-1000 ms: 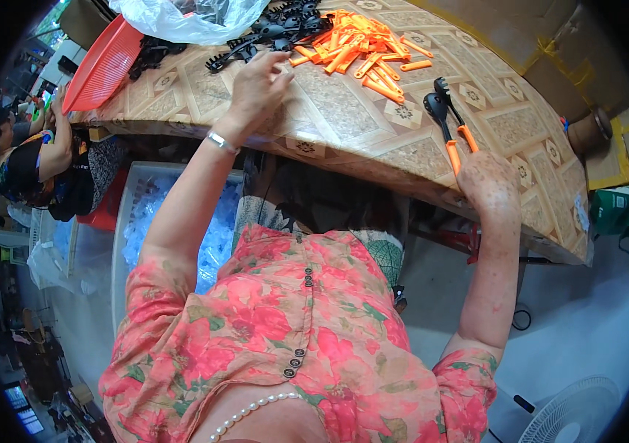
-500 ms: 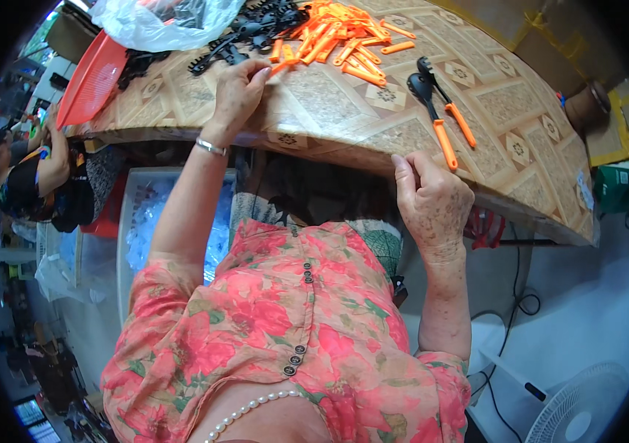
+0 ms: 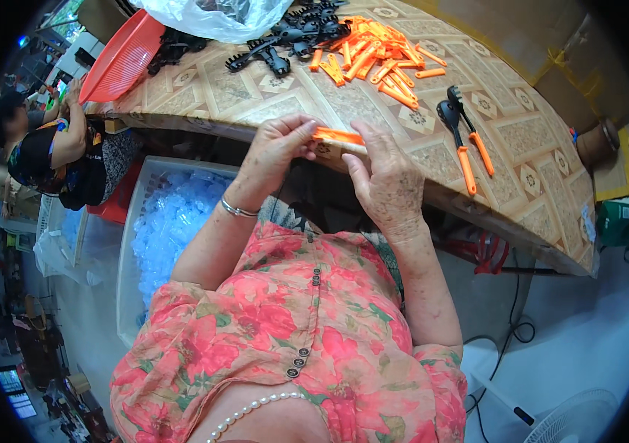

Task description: The person assembles small garden tools by inserting orange plastic handles into black metal heads. She repeatedly picks up a handle and a head, fits them together, and occasionally uses a small hammer to tap the handle into place. The finished tools are placed on the table.

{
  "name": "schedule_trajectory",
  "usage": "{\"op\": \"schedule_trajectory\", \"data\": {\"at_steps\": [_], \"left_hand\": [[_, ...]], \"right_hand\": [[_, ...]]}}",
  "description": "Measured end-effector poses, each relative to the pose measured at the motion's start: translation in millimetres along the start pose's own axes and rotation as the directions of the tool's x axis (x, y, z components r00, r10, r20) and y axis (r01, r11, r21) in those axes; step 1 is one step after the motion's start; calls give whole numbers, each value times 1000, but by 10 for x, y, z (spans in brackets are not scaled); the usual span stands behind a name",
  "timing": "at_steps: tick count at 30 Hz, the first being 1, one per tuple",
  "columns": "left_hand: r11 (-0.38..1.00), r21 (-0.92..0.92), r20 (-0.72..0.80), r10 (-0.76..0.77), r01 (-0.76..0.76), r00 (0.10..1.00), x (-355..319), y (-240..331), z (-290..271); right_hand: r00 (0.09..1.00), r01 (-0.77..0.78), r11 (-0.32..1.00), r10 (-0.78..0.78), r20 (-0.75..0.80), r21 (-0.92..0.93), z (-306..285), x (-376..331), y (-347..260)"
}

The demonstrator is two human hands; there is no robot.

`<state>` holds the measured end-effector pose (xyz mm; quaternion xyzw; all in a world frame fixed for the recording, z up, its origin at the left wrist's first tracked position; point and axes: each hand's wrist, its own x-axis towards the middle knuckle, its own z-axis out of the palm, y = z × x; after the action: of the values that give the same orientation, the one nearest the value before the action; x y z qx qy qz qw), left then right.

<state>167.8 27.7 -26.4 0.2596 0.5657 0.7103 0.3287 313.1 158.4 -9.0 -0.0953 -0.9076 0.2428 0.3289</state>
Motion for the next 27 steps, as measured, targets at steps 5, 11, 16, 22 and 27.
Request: {"op": "schedule_trajectory", "data": {"at_steps": [5, 11, 16, 22, 27], "left_hand": [[807, 529, 41, 284, -262, 958, 322, 3, -111], [75, 995, -3, 630, -58, 777, 994, 128, -677], [64, 997, -8, 537, -31, 844, 1109, 67, -835], [304, 917, -88, 787, -260, 610, 961, 64, -865], [917, 0, -324, 378, -399, 867, 685, 165, -774]], "right_hand": [[998, -63, 994, 64, 8, -84, 36, 45, 177], [995, -93, 965, 85, -42, -244, -44, 321, 458], [978, -167, 986, 168, -123, 15, 19, 545, 562], [994, -77, 997, 77, -76, 8, 85, 286, 499], [993, -103, 986, 111, -52, 130, 83, 115, 440]]}}
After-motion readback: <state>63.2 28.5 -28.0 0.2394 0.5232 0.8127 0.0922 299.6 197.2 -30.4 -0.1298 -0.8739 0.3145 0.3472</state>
